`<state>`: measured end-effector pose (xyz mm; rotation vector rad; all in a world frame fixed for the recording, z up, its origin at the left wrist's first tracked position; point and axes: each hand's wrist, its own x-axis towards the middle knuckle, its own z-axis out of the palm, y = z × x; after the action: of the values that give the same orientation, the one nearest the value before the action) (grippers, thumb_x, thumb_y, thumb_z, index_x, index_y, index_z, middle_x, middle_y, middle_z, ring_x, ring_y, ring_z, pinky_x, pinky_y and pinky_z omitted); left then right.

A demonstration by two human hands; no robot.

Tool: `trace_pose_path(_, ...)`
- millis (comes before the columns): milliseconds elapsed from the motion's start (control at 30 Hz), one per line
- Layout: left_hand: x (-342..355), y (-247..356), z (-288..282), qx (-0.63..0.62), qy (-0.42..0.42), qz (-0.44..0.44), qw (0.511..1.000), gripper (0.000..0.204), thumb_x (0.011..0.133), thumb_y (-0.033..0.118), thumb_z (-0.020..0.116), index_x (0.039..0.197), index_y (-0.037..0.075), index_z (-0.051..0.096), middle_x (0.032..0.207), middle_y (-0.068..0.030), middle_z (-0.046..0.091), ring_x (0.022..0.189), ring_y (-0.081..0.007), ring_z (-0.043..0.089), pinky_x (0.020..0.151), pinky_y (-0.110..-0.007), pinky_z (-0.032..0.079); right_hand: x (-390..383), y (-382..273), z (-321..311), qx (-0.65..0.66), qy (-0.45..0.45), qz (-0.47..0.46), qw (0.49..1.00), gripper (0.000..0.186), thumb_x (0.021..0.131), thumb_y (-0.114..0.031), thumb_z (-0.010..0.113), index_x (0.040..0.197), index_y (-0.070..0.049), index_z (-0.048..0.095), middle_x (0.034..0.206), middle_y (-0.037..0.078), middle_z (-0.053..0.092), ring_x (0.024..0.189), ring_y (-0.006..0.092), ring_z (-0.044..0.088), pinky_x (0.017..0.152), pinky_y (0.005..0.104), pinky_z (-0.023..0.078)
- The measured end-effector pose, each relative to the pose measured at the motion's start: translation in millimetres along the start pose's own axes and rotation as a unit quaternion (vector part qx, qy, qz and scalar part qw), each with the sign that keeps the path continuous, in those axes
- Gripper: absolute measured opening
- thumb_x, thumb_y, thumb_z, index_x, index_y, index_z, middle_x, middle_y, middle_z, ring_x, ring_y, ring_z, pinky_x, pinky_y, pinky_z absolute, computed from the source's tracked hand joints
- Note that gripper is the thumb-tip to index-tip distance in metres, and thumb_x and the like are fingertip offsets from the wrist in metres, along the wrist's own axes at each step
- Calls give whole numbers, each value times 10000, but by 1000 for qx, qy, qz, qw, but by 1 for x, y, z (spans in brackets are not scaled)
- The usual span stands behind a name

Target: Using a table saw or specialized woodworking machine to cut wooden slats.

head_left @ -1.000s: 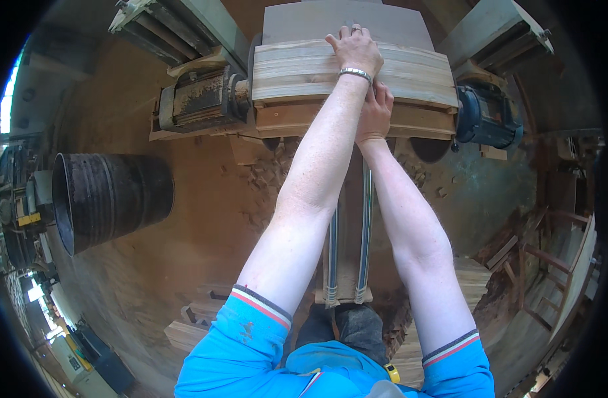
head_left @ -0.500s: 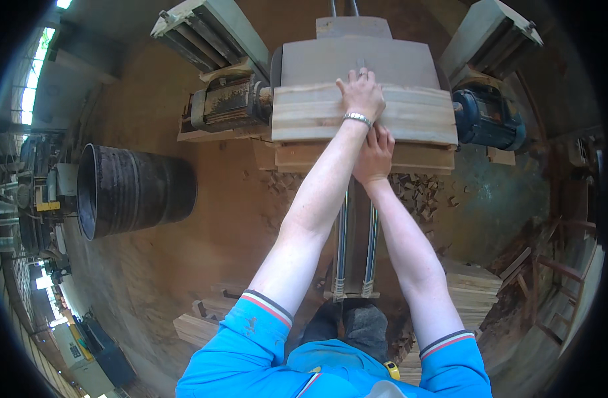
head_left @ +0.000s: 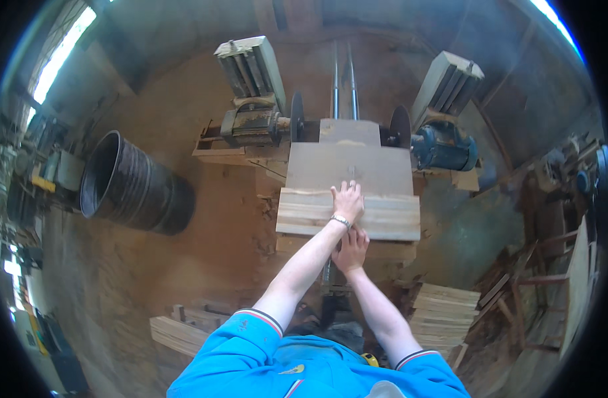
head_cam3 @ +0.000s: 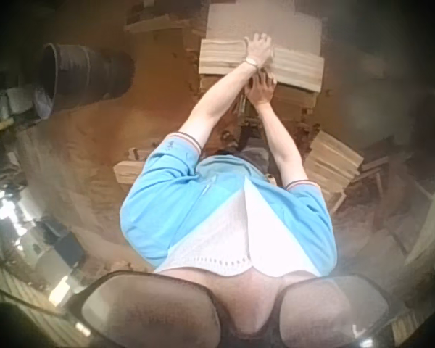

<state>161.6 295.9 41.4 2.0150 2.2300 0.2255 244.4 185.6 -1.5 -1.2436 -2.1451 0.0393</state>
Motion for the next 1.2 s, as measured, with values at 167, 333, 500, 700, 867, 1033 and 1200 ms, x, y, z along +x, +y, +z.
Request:
trace_pose_path(167, -87, 8, 11, -37, 2, 3, 999, 336, 849, 290, 539, 1121, 95, 567, 1237, -49, 517, 1147, -231, 449, 914, -582, 322, -70, -27, -45, -3, -36, -30, 999, 414, 735, -370, 643, 1014, -75, 562, 1109, 130, 518, 1155, 320, 445, 967, 502, 315)
trace_pose_path(333, -159, 10, -2, -105, 7, 0, 994, 331, 853, 282, 542, 1120, 86, 558, 1219, -83, 526, 1181, -252, 456, 902, -561, 350, -83, -8, -90, 50, -162, -142, 975, 445, 675, -279, 688, 1048, -65, 574, 1083, 128, 534, 1032, 318, 478, 903, 451, 374)
trace_pose_path(500, -236, -16, -28, -306, 178, -80, 932, 288, 847, 197, 564, 1109, 78, 562, 1182, -96, 539, 1101, -270, 521, 936, -450, 390, -13, 12, -115, 8, -317, -234, 919, 926, 525, -420, 820, 1249, -14, 409, 1226, 175, 439, 1163, 337, 392, 982, 457, 324)
trace_pose_path(700, -348, -52, -20, -404, 162, -190, 880, 193, 833, 180, 575, 985, 73, 626, 988, -113, 610, 975, -288, 579, 858, -373, 470, 10, 18, -103, -73, -462, -246, 849, 1380, 390, -453, 869, 1432, -6, 82, 1367, 225, 266, 1271, 387, 275, 1071, 502, 235)
trace_pose_path(867, -452, -64, 6, -300, 246, -408, 827, 171, 824, 172, 588, 945, 62, 640, 942, -106, 618, 923, -283, 595, 812, -368, 487, 24, 20, -78, -61, -486, -229, 841, 1387, 376, -380, 868, 1443, -37, 51, 1312, 222, 315, 1251, 391, 299, 1072, 491, 257)
trace_pose_path(1033, -510, -20, 32, -291, 314, -544, 722, 168, 810, 145, 647, 939, 38, 636, 856, -96, 609, 769, -229, 620, 716, -325, 509, 81, 49, -54, 312, -751, -3, 582, 1306, 504, -584, 812, 1459, -21, 124, 1370, 165, 361, 1268, 279, 373, 1008, 397, 376)
trace_pose_path(1200, -517, -6, 17, -526, 293, -506, 618, 334, 822, 296, 679, 1040, 47, 633, 997, -126, 659, 913, -240, 645, 819, -335, 504, 100, 49, -20, 425, -714, 127, 542, 960, 661, -672, 639, 1332, -27, 408, 1199, 150, 531, 1066, 277, 546, 876, 411, 474)
